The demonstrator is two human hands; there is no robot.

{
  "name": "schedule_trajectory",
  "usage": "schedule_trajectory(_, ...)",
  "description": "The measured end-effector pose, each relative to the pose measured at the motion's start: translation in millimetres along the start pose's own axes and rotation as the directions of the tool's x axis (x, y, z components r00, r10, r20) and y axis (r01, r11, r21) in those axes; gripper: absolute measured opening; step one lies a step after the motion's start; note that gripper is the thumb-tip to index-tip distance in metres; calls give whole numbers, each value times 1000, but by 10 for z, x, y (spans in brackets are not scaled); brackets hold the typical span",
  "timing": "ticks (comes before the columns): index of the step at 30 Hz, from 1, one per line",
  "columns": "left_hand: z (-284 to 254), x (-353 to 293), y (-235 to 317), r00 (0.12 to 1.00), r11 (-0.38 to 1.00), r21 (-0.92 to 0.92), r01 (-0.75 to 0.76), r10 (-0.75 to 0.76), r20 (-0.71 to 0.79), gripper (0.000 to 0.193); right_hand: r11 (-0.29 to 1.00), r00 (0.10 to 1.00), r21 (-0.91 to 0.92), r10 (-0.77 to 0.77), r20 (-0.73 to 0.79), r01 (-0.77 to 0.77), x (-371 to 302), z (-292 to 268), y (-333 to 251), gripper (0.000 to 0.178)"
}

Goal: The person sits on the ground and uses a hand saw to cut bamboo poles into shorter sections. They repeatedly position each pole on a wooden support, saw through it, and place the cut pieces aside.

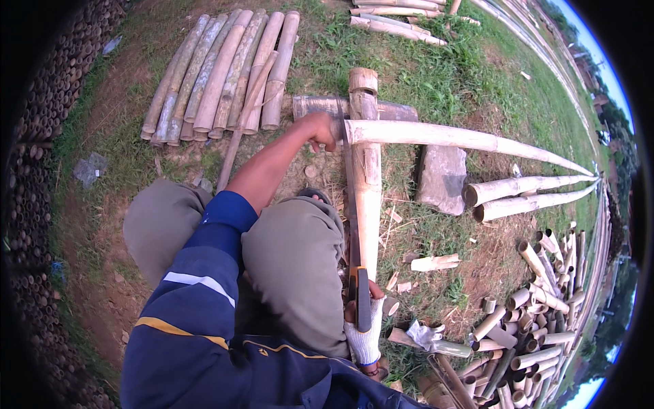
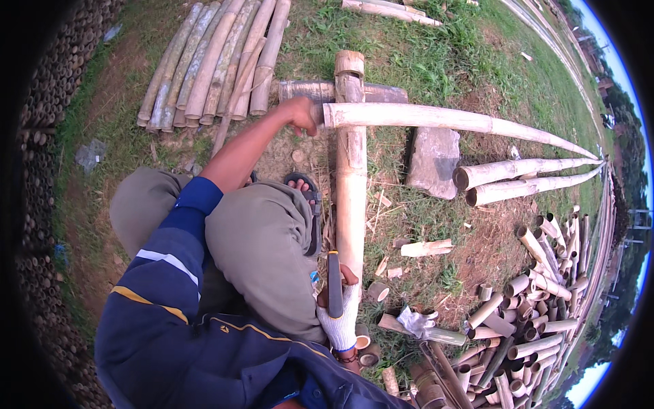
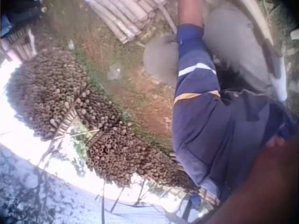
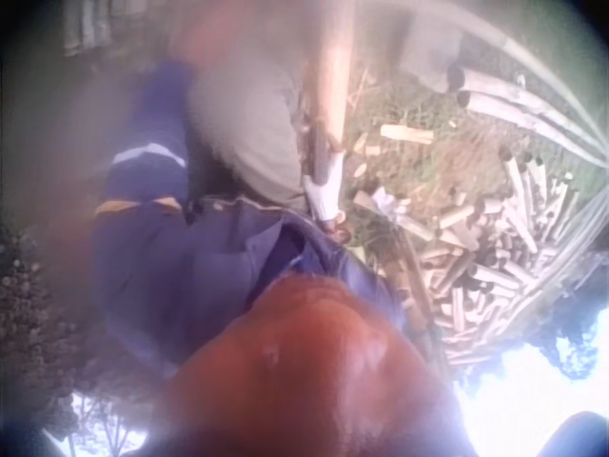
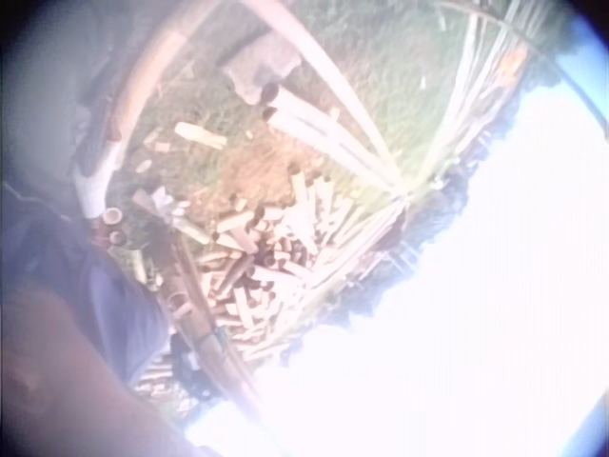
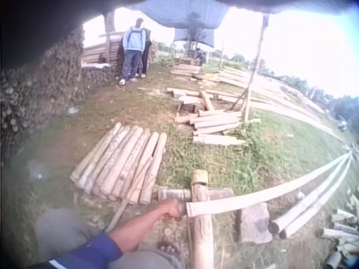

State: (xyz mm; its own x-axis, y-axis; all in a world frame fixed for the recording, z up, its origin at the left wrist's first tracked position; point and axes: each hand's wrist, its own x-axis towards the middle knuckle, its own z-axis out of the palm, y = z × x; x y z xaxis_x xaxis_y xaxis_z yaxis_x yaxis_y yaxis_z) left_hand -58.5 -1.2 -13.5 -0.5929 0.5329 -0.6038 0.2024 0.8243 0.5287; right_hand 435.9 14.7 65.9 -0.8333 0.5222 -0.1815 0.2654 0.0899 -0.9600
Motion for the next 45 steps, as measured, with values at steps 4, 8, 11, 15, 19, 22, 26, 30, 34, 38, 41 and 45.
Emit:
schedule_trajectory(4,101,-66,-7,995,998,-23,61,-62,-82,36,990,996,-111,-84,-13,82,418,41,208,60)
schedule_trajectory(8,118,-28,49,995,999,28,19,-16,-103,39,952,969,-183,-248,16,246,1861,550,-151,58)
schedule_trajectory(11,59,-26,40,997,999,24,-24,26,-77,40,970,975,-99,-214,64,220,2113,587,-278,54)
schedule_trajectory(15,-68,-81,-98,999,1000,-17,-20,19,-45,40,985,991,-132,-97,97,110,1112,320,-80,52)
schedule_trajectory(19,29,-95,1,999,1000,2,-20,20,-30,40,987,999,-158,-29,41,35,-49,-131,41,57)
schedule_trajectory(22,68,-132,2,998,1000,8,11,-10,-56,41,976,995,-195,-95,26,98,326,-18,38,55)
schedule_trajectory(26,117,-86,69,994,999,22,25,-22,-109,45,958,984,-226,-172,49,179,1767,458,4,53)
schedule_trajectory(30,47,-149,39,999,998,-37,-49,49,-17,48,983,984,-87,-158,78,164,1976,620,-323,52)
schedule_trajectory(34,44,-167,-106,996,998,55,-41,36,82,49,955,971,-180,-223,85,235,1120,378,-34,55)
schedule_trajectory(38,74,-134,-8,997,996,61,-69,67,37,45,971,995,-219,-94,24,97,254,25,-22,58)
schedule_trajectory(41,92,-138,-50,1000,995,102,8,-6,-22,47,968,987,-192,-161,7,160,501,31,-22,65)
schedule_trajectory(45,172,-174,137,992,914,404,35,16,-123,61,965,975,-141,-224,1,221,1540,394,-26,60)
